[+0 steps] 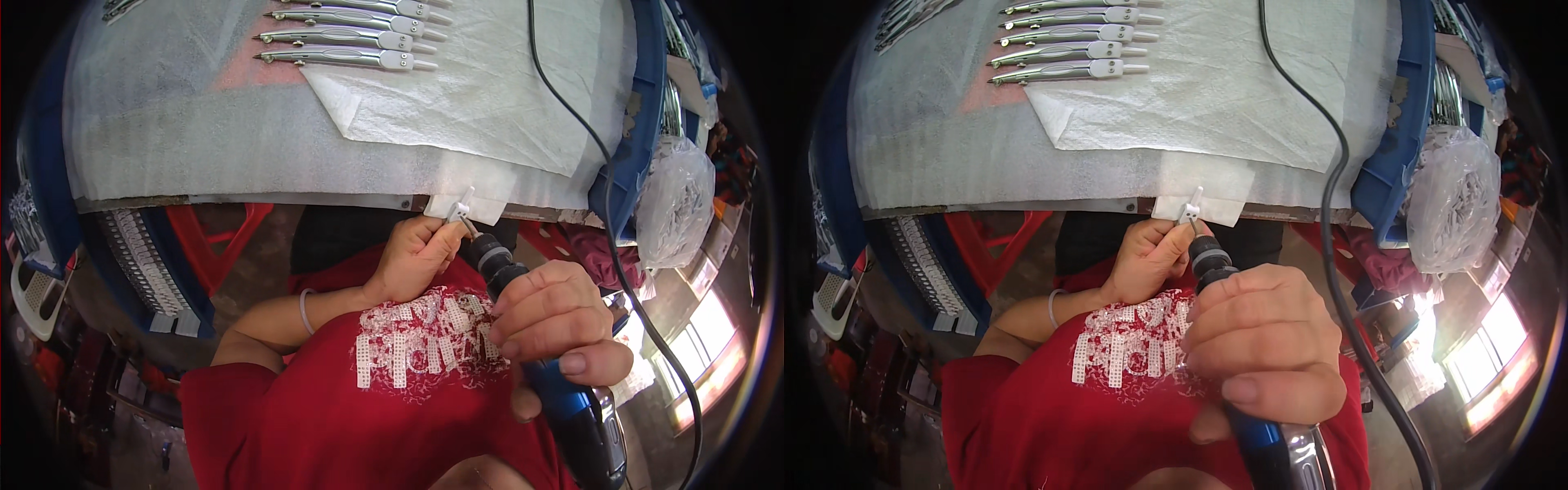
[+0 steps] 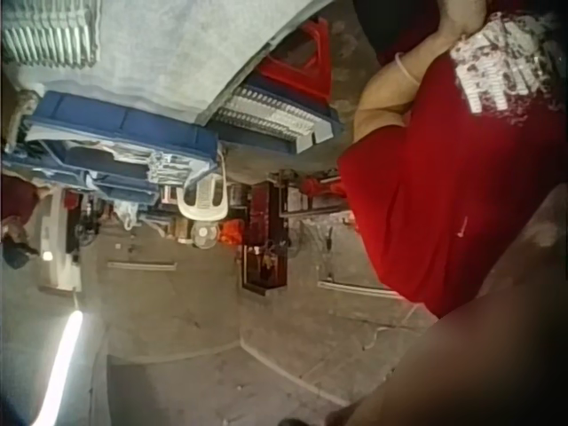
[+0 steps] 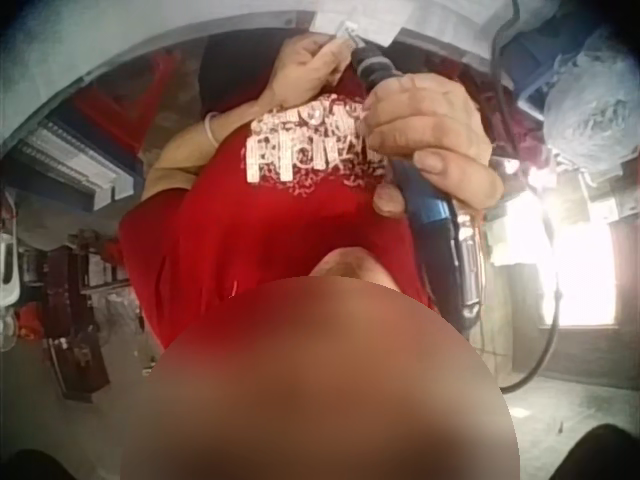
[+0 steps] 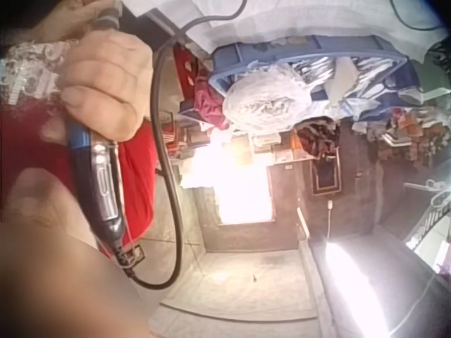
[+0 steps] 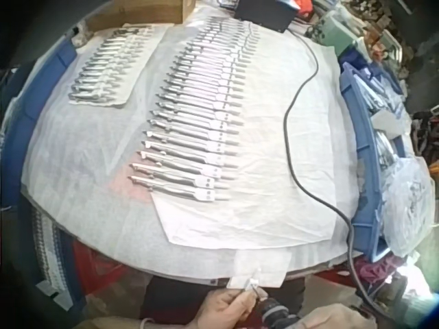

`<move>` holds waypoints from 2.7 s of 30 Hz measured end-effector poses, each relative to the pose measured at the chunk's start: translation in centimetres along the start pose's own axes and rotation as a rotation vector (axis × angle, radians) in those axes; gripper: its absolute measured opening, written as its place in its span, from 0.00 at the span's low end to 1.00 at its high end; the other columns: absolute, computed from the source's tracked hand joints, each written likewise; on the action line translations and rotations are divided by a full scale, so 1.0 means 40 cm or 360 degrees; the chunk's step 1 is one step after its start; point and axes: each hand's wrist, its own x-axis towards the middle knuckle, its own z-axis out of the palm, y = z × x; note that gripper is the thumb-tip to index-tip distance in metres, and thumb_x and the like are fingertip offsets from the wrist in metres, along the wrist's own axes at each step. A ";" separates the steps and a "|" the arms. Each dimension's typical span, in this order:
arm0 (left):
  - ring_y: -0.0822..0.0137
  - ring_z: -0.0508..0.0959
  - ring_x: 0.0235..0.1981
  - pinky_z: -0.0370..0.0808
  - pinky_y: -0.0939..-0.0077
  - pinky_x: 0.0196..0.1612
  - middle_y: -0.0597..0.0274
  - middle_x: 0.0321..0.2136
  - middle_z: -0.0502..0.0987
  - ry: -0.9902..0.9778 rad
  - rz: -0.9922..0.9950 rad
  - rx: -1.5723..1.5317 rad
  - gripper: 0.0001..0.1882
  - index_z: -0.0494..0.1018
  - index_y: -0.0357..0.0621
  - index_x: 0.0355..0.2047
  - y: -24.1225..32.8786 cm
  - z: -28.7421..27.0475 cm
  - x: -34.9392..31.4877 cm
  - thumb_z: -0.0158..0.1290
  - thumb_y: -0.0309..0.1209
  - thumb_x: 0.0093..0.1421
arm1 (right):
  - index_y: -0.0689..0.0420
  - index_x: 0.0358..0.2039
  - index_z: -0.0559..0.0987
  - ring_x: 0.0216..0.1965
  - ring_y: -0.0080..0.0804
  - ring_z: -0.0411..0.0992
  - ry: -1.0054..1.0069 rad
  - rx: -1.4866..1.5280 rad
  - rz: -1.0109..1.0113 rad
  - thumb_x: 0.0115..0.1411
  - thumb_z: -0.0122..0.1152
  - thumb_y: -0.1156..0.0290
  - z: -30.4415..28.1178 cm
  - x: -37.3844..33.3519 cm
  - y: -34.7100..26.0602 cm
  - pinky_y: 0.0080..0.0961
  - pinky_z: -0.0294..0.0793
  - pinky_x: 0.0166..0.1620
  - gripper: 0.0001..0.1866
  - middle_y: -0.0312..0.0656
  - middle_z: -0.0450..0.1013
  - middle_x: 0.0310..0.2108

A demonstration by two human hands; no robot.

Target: Polishing or deburring small metal compass components using a handheld rotary power tool at a workbench.

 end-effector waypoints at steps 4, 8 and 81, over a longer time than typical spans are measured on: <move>0.84 0.64 0.18 0.61 0.88 0.20 0.74 0.17 0.67 -0.0016 -0.0013 0.0041 0.13 0.75 0.37 0.32 0.005 -0.002 -0.002 0.47 0.33 0.66 | 0.55 0.42 0.61 0.19 0.29 0.74 0.0017 -0.0016 0.0007 0.55 0.66 0.57 0.002 0.001 0.000 0.22 0.75 0.23 0.26 0.40 0.72 0.25; 0.84 0.64 0.18 0.61 0.88 0.20 0.74 0.18 0.68 -0.0002 -0.0031 -0.0015 0.13 0.75 0.37 0.32 0.006 0.001 -0.001 0.47 0.33 0.66 | 0.55 0.42 0.61 0.20 0.29 0.75 -0.0027 -0.0005 0.0029 0.54 0.67 0.57 -0.005 0.006 0.002 0.22 0.76 0.23 0.26 0.40 0.73 0.25; 0.70 0.77 0.32 0.72 0.77 0.40 0.60 0.30 0.79 0.0115 0.1130 0.2631 0.08 0.79 0.38 0.33 1.332 -0.479 0.357 0.57 0.23 0.50 | 0.57 0.47 0.63 0.33 0.31 0.70 0.0652 -0.0039 0.0661 0.50 0.62 0.77 -0.023 0.016 -0.116 0.30 0.71 0.42 0.25 0.43 0.71 0.30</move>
